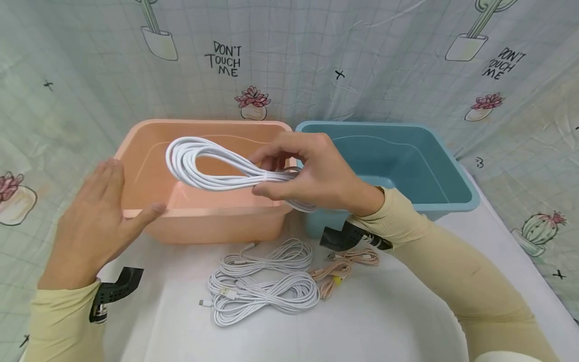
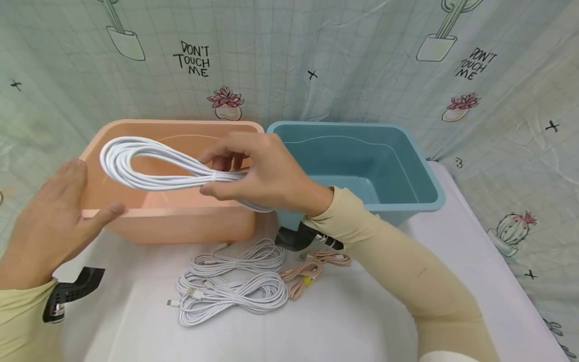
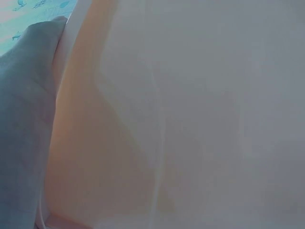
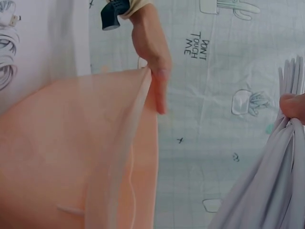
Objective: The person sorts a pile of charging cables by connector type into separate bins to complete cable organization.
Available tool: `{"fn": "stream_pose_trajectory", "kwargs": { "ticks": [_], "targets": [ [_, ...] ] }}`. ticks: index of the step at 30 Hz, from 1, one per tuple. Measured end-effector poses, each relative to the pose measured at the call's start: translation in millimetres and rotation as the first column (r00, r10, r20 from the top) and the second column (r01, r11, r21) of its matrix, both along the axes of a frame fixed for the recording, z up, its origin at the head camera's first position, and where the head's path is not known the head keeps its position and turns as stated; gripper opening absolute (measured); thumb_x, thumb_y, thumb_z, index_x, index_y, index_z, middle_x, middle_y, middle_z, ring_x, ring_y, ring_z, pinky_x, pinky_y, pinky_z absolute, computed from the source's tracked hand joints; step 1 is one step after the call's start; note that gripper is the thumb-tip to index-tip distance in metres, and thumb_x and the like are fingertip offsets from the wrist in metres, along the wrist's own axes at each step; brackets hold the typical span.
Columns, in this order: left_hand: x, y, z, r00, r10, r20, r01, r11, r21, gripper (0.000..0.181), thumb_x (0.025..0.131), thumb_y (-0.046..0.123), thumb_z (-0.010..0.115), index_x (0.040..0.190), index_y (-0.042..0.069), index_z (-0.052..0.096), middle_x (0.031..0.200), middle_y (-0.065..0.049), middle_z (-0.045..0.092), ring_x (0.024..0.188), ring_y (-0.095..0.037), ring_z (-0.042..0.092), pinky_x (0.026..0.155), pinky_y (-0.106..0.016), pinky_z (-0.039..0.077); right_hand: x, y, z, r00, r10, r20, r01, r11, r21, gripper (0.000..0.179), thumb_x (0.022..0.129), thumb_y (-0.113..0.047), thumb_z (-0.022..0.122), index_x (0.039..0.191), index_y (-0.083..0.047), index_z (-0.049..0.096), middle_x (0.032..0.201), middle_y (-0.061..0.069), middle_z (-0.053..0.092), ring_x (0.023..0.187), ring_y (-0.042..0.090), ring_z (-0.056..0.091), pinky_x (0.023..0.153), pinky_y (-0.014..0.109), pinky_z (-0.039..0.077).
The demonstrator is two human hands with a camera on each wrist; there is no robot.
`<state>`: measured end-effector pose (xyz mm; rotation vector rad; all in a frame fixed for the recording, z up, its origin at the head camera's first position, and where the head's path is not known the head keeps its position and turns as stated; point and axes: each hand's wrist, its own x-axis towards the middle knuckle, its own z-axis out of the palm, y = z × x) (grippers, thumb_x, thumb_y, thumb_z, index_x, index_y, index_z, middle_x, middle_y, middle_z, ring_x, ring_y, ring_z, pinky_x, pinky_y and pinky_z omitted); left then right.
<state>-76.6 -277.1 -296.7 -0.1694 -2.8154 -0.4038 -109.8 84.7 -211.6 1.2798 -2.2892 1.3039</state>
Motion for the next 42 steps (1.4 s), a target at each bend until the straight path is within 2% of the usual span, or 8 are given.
{"fn": "stream_pose_trajectory", "kwargs": {
  "ticks": [5,14,20,27,33,42],
  "targets": [
    [0.3,-0.8,-2.1,1.0,0.008,0.007,-0.008,1.0,0.0,0.103,0.089,0.062,0.054,0.156,0.002,0.005,0.164,-0.019,0.007,0.153,-0.04,0.008,0.122,-0.061,0.012,-11.1,-6,5.7,0.999,0.019,0.029,-0.018,1.0,-0.022,0.028,0.073,-0.017,0.084,0.099,-0.013,0.073,0.086,-0.006,0.067,0.077,0.004,0.058,0.069,0.026,0.053],
    [-0.4,-0.3,-4.3,1.0,0.007,0.015,-0.007,1.0,0.007,0.102,0.089,0.061,0.054,0.156,0.003,0.005,0.164,-0.019,0.007,0.153,-0.04,0.008,0.122,-0.062,0.012,-31.1,-17,16.2,0.998,0.021,0.065,-0.021,1.0,-0.005,0.029,0.074,-0.016,0.084,0.101,-0.01,0.073,0.086,-0.001,0.067,0.078,0.008,0.057,0.068,0.025,0.053],
    [-2.4,0.2,-4.5,1.0,0.015,0.023,-0.015,1.0,-0.006,0.103,0.089,0.063,0.053,0.156,0.004,0.004,0.164,-0.017,0.005,0.153,-0.04,0.008,0.12,-0.064,0.014,-47.6,-25,19.6,0.997,-0.021,0.08,0.019,1.0,0.014,0.027,0.075,-0.022,0.084,0.099,-0.015,0.073,0.084,-0.004,0.065,0.074,0.008,0.057,0.064,0.023,0.05],
    [-3.0,-0.6,-2.6,1.0,-0.004,-0.008,0.004,1.0,0.0,0.1,0.089,0.059,0.055,0.156,0.003,0.005,0.164,-0.019,0.008,0.153,-0.04,0.01,0.121,-0.063,0.014,-70.7,-38,22.0,0.996,-0.042,0.08,0.037,0.998,0.059,0.026,0.075,-0.024,0.083,0.098,-0.014,0.074,0.083,0.0,0.066,0.072,0.01,0.058,0.068,0.024,0.052],
    [-3.3,-1.0,-1.9,1.0,0.004,-0.012,-0.004,1.0,-0.005,0.102,0.088,0.06,0.056,0.156,0.004,0.006,0.164,-0.017,0.008,0.153,-0.04,0.011,0.12,-0.063,0.015,-89.0,-48,20.7,0.992,-0.075,0.1,0.065,0.992,0.106,0.026,0.075,-0.028,0.084,0.097,-0.017,0.074,0.084,-0.003,0.066,0.075,0.007,0.059,0.072,0.021,0.054],
    [-4.6,-0.8,0.3,1.0,-0.002,-0.028,0.001,1.0,-0.007,0.101,0.087,0.059,0.058,0.156,0.003,0.009,0.163,-0.019,0.013,0.152,-0.04,0.015,0.121,-0.061,0.017,-103.5,-64,17.7,0.969,-0.134,0.209,0.093,0.976,0.195,0.026,0.076,-0.024,0.082,0.099,-0.014,0.073,0.087,-0.003,0.065,0.082,0.009,0.061,0.079,0.018,0.051]
  ]
}}
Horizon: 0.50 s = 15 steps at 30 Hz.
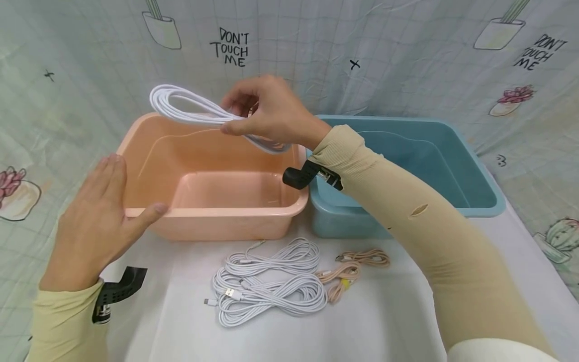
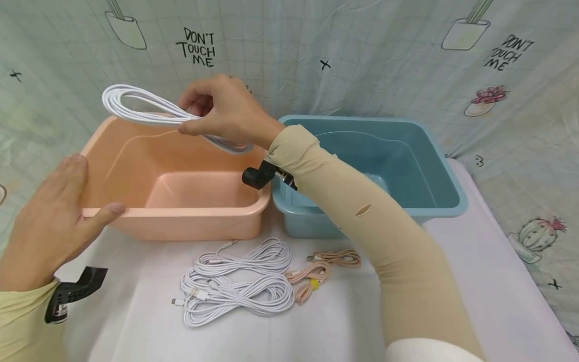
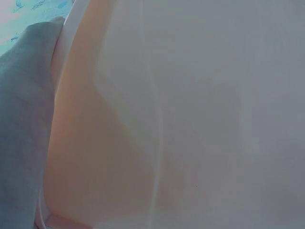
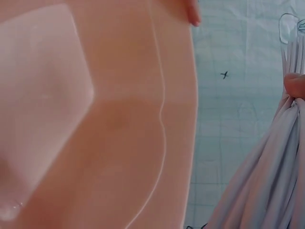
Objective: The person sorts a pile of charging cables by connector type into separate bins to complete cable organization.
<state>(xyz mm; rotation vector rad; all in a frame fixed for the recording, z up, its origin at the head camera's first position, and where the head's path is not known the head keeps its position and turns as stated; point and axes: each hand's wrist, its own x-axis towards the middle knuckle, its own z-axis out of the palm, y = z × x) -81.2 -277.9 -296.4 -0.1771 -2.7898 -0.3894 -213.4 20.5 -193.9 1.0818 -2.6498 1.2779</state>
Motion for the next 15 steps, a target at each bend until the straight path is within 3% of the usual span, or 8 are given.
{"fn": "stream_pose_trajectory", "kwargs": {
  "ticks": [15],
  "targets": [
    [-3.8,-0.3,-0.4,1.0,0.01,0.017,-0.01,1.0,0.001,0.102,0.087,0.06,0.058,0.156,0.005,0.009,0.164,-0.016,0.012,0.153,-0.039,0.014,0.122,-0.06,0.016,-36.1,-20,-26.0,0.995,-0.009,0.098,0.0,0.996,0.088,0.03,0.071,-0.029,0.086,0.098,-0.02,0.074,0.087,-0.003,0.07,0.083,0.009,0.063,0.077,0.02,0.051]
  ]
}}
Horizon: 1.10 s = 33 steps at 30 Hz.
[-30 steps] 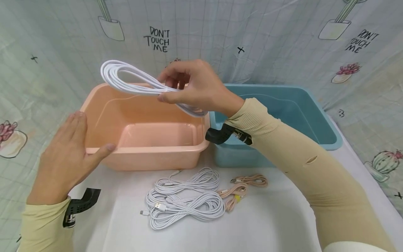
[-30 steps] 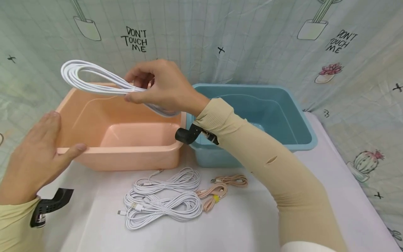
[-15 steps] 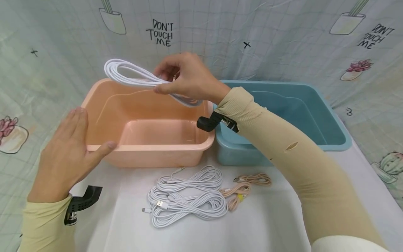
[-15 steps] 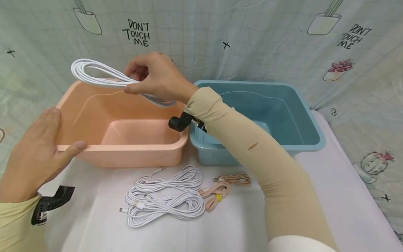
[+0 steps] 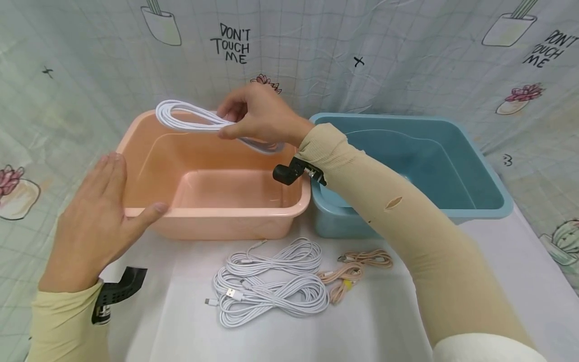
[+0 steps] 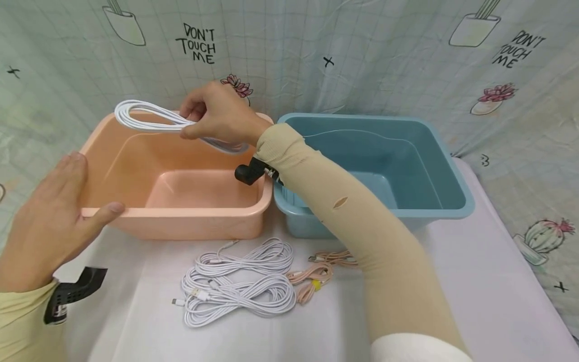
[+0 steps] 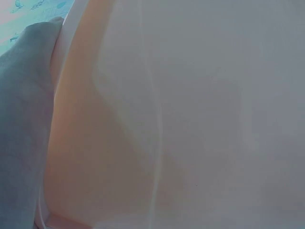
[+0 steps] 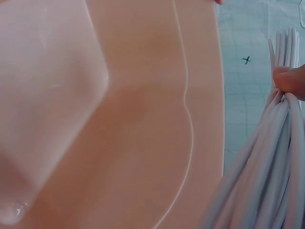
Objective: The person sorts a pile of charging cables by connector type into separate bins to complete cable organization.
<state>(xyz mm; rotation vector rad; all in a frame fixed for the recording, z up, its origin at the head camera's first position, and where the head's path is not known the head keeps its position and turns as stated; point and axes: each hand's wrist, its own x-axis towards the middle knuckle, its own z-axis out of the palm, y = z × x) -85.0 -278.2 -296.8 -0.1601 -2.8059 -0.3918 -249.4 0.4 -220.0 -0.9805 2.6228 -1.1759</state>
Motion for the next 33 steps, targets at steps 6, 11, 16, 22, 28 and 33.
{"fn": "stream_pose_trajectory", "kwargs": {
  "ticks": [6,11,16,22,28,33],
  "targets": [
    [-0.4,-0.3,-1.3,1.0,-0.01,-0.007,0.01,1.0,0.004,0.101,0.087,0.059,0.059,0.156,0.005,0.009,0.164,-0.016,0.013,0.153,-0.039,0.015,0.122,-0.06,0.017,-8.3,-7,-5.3,1.0,-0.012,0.008,0.012,0.999,0.05,0.028,0.071,-0.028,0.086,0.096,-0.021,0.074,0.087,-0.004,0.07,0.084,0.009,0.063,0.077,0.019,0.051],
    [-0.2,-0.6,-2.2,1.0,-0.01,-0.003,0.01,1.0,-0.001,0.101,0.087,0.059,0.059,0.156,0.005,0.009,0.164,-0.016,0.012,0.153,-0.039,0.015,0.123,-0.059,0.016,-13.6,-9,-11.6,1.0,-0.006,-0.002,0.007,0.994,0.109,0.026,0.073,-0.031,0.085,0.094,-0.021,0.074,0.087,-0.004,0.069,0.085,0.009,0.061,0.077,0.019,0.05],
    [-1.1,-0.6,-2.8,1.0,-0.016,-0.02,0.016,1.0,-0.003,0.102,0.087,0.059,0.06,0.156,0.004,0.01,0.164,-0.017,0.014,0.152,-0.039,0.017,0.123,-0.058,0.016,-16.1,-10,-18.5,1.0,0.005,-0.023,-0.001,0.988,0.155,0.025,0.073,-0.034,0.085,0.092,-0.022,0.073,0.086,-0.005,0.069,0.084,0.009,0.061,0.076,0.02,0.049],
    [-1.1,-0.5,-2.5,1.0,-0.011,-0.022,0.011,1.0,-0.003,0.102,0.086,0.062,0.058,0.156,0.002,0.012,0.163,-0.019,0.016,0.152,-0.039,0.018,0.121,-0.06,0.018,-15.1,-12,-23.4,0.998,0.03,-0.06,-0.018,0.982,0.188,0.023,0.073,-0.032,0.084,0.091,-0.022,0.074,0.084,-0.005,0.07,0.081,0.007,0.062,0.074,0.019,0.05],
    [-1.9,-0.1,-2.7,1.0,0.003,-0.025,-0.003,1.0,-0.001,0.103,0.086,0.062,0.058,0.156,0.003,0.013,0.163,-0.018,0.017,0.152,-0.04,0.018,0.119,-0.063,0.02,-14.9,-13,-24.4,0.997,0.037,-0.07,-0.022,0.98,0.198,0.024,0.073,-0.03,0.084,0.094,-0.022,0.074,0.086,-0.004,0.069,0.082,0.007,0.061,0.074,0.018,0.05],
    [-1.2,-0.8,-3.0,1.0,0.009,-0.009,-0.009,1.0,-0.002,0.103,0.086,0.063,0.057,0.156,0.003,0.011,0.164,-0.017,0.013,0.152,-0.04,0.016,0.12,-0.062,0.018,-14.3,-13,-24.6,0.997,0.036,-0.073,-0.021,0.98,0.197,0.026,0.073,-0.031,0.084,0.095,-0.022,0.074,0.086,-0.005,0.069,0.083,0.008,0.06,0.075,0.018,0.05]
  ]
}}
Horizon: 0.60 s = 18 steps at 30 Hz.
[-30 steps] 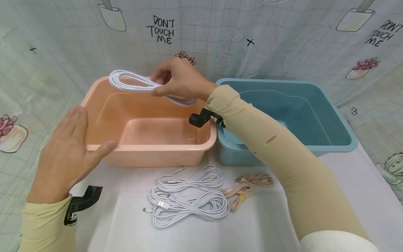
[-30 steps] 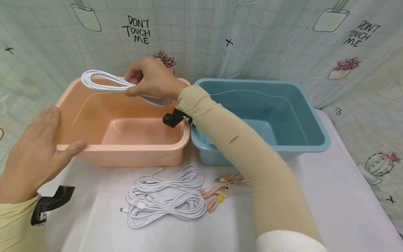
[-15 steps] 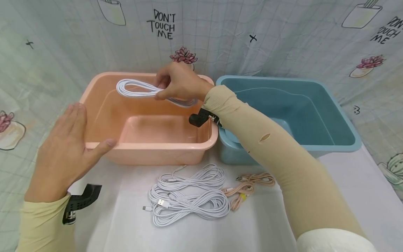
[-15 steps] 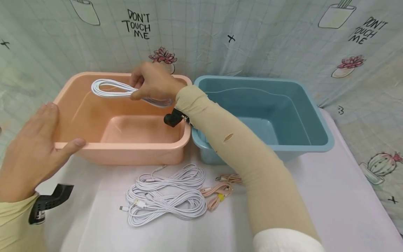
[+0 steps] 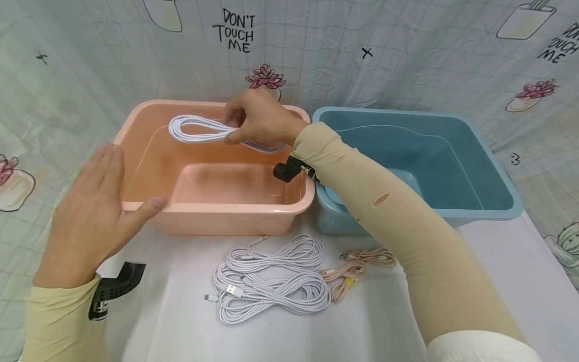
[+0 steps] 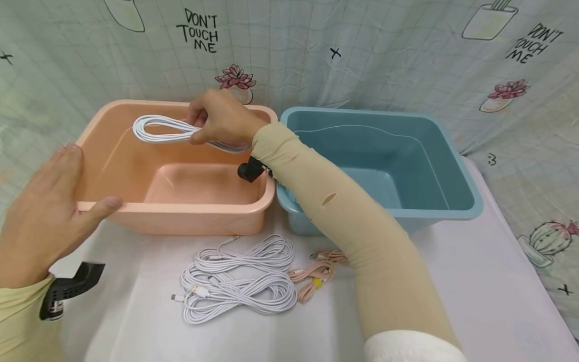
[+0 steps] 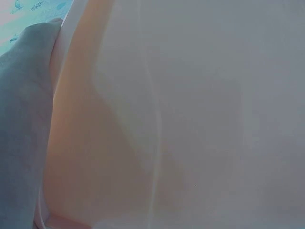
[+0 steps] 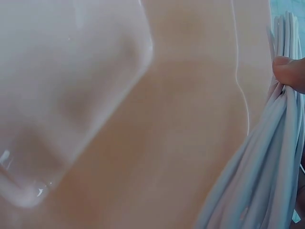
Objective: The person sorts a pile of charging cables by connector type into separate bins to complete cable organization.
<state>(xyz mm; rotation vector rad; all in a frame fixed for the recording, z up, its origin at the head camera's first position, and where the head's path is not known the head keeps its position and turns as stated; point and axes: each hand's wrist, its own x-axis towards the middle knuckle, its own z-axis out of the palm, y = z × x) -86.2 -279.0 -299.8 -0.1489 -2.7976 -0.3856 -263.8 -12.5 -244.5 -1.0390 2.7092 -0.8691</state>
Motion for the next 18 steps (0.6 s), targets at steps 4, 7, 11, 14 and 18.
{"fn": "stream_pose_trajectory", "kwargs": {
  "ticks": [4,7,11,14,18],
  "targets": [
    [0.3,0.7,0.8,1.0,-0.004,-0.007,0.004,1.0,0.002,0.101,0.086,0.06,0.06,0.156,0.004,0.011,0.164,-0.015,0.015,0.152,-0.038,0.017,0.12,-0.062,0.019,-0.3,0.1,0.0,1.0,0.006,-0.001,-0.006,1.0,-0.003,0.026,0.073,-0.031,0.084,0.096,-0.022,0.074,0.087,-0.005,0.07,0.083,0.007,0.061,0.075,0.018,0.05],
    [1.2,0.4,2.2,1.0,-0.006,-0.017,0.006,1.0,0.007,0.102,0.086,0.061,0.059,0.156,0.004,0.012,0.163,-0.017,0.017,0.152,-0.039,0.018,0.119,-0.063,0.02,-0.6,-0.4,1.7,1.0,0.015,-0.022,-0.015,1.0,0.006,0.026,0.075,-0.031,0.082,0.098,-0.023,0.074,0.088,-0.005,0.072,0.083,0.004,0.063,0.076,0.016,0.049],
    [2.0,0.1,3.3,1.0,-0.009,-0.023,0.009,1.0,0.012,0.102,0.086,0.063,0.058,0.156,0.004,0.013,0.163,-0.019,0.019,0.152,-0.04,0.019,0.119,-0.062,0.02,-0.9,-0.7,2.3,0.998,0.044,-0.039,-0.044,0.999,0.019,0.029,0.076,-0.031,0.081,0.103,-0.021,0.074,0.091,-0.007,0.073,0.084,0.001,0.064,0.077,0.014,0.049],
    [2.0,0.2,3.4,1.0,-0.013,-0.026,0.014,1.0,0.013,0.102,0.086,0.064,0.057,0.156,0.003,0.014,0.162,-0.021,0.02,0.151,-0.04,0.02,0.12,-0.061,0.02,0.1,-0.9,2.2,0.998,0.064,-0.029,-0.064,0.998,0.011,0.03,0.076,-0.03,0.081,0.104,-0.02,0.073,0.093,-0.006,0.073,0.085,0.001,0.064,0.078,0.014,0.05],
    [1.8,0.5,2.9,0.999,-0.027,-0.027,0.027,1.0,0.014,0.102,0.087,0.065,0.055,0.156,0.002,0.015,0.161,-0.022,0.02,0.151,-0.04,0.02,0.122,-0.059,0.019,2.7,-1.8,2.4,0.998,0.067,-0.001,-0.067,0.998,-0.005,0.03,0.076,-0.027,0.081,0.104,-0.021,0.073,0.097,-0.003,0.074,0.088,0.003,0.064,0.079,0.016,0.051]
  ]
}}
